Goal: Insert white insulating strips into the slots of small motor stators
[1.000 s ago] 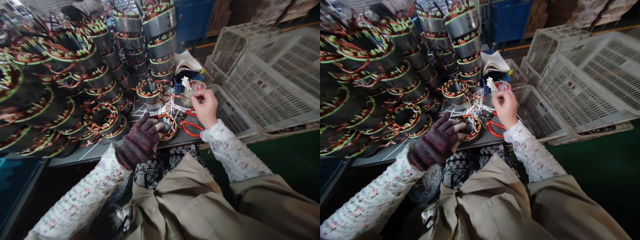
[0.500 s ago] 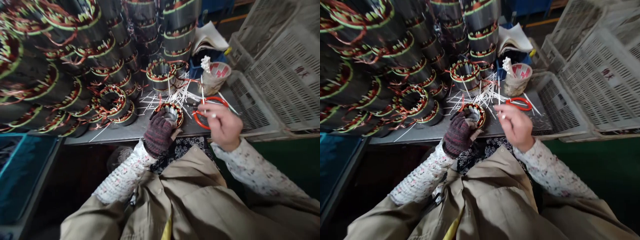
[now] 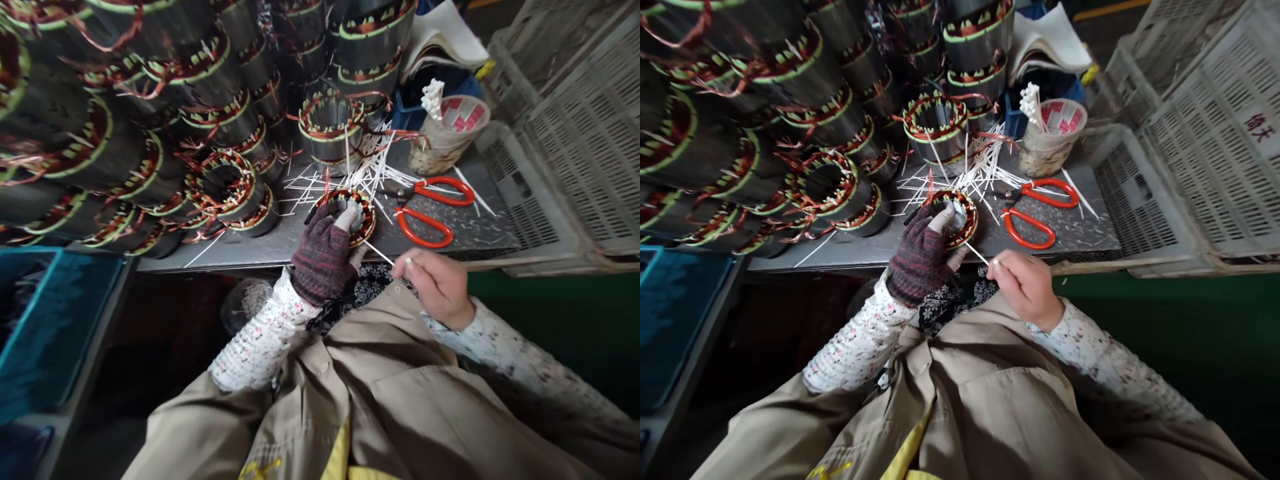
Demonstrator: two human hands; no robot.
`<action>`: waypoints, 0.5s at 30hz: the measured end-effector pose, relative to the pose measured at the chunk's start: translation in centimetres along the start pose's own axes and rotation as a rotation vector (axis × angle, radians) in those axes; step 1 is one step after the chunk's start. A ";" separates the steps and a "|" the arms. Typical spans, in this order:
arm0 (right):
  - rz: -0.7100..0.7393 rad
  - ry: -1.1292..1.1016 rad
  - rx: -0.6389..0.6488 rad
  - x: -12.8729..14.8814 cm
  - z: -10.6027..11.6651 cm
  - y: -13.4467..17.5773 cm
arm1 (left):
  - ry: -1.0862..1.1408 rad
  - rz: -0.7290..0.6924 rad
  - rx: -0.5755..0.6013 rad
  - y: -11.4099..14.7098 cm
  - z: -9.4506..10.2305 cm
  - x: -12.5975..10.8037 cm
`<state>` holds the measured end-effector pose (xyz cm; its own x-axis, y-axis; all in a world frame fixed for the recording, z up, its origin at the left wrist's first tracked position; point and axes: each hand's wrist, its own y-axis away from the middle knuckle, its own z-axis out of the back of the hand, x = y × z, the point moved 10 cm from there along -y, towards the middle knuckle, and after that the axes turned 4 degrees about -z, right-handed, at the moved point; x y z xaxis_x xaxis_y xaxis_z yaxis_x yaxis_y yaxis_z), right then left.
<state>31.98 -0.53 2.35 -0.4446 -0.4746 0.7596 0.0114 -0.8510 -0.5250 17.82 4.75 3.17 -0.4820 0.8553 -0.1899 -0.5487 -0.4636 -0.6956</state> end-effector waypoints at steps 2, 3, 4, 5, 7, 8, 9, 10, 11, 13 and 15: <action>-0.085 -0.076 -0.044 -1.4 -1.0 -0.9 | 0.065 0.031 -0.031 0.3 0.0 0.4; -0.127 -0.117 -0.059 -2.2 -1.5 -1.2 | 0.143 0.065 -0.046 0.6 -0.1 0.8; -0.165 -0.148 -0.067 -2.9 -2.0 -1.5 | 0.243 0.108 -0.059 0.8 -0.3 1.3; -0.196 -0.169 -0.065 -3.4 -2.4 -1.6 | 0.345 0.156 -0.070 1.0 -0.5 1.8; -0.234 -0.178 -0.049 -3.8 -2.8 -1.8 | 0.463 0.202 -0.078 1.1 -0.8 2.5; -0.236 -0.170 -0.039 -3.6 -2.7 -1.8 | 0.462 0.181 -0.081 1.0 -0.7 2.4; -0.227 -0.157 -0.025 -3.2 -2.6 -1.8 | 0.432 0.138 -0.088 0.7 -0.4 2.2; -0.209 -0.144 -0.008 -2.7 -2.5 -1.9 | 0.392 0.088 -0.099 0.5 -0.1 1.9; -0.185 -0.128 0.011 -2.2 -2.4 -2.0 | 0.361 0.042 -0.111 0.3 0.2 1.7; -0.140 -0.079 0.039 -1.2 -2.3 -2.3 | 0.331 -0.001 -0.125 0.1 0.4 1.5; -0.123 -0.005 0.042 -1.1 -2.4 -2.7 | 0.316 0.000 -0.118 0.1 0.3 1.6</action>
<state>30.28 2.82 2.05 -0.4409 -0.3672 0.8190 -0.0052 -0.9114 -0.4114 16.78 6.04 3.04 -0.2358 0.8934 -0.3824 -0.4567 -0.4492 -0.7679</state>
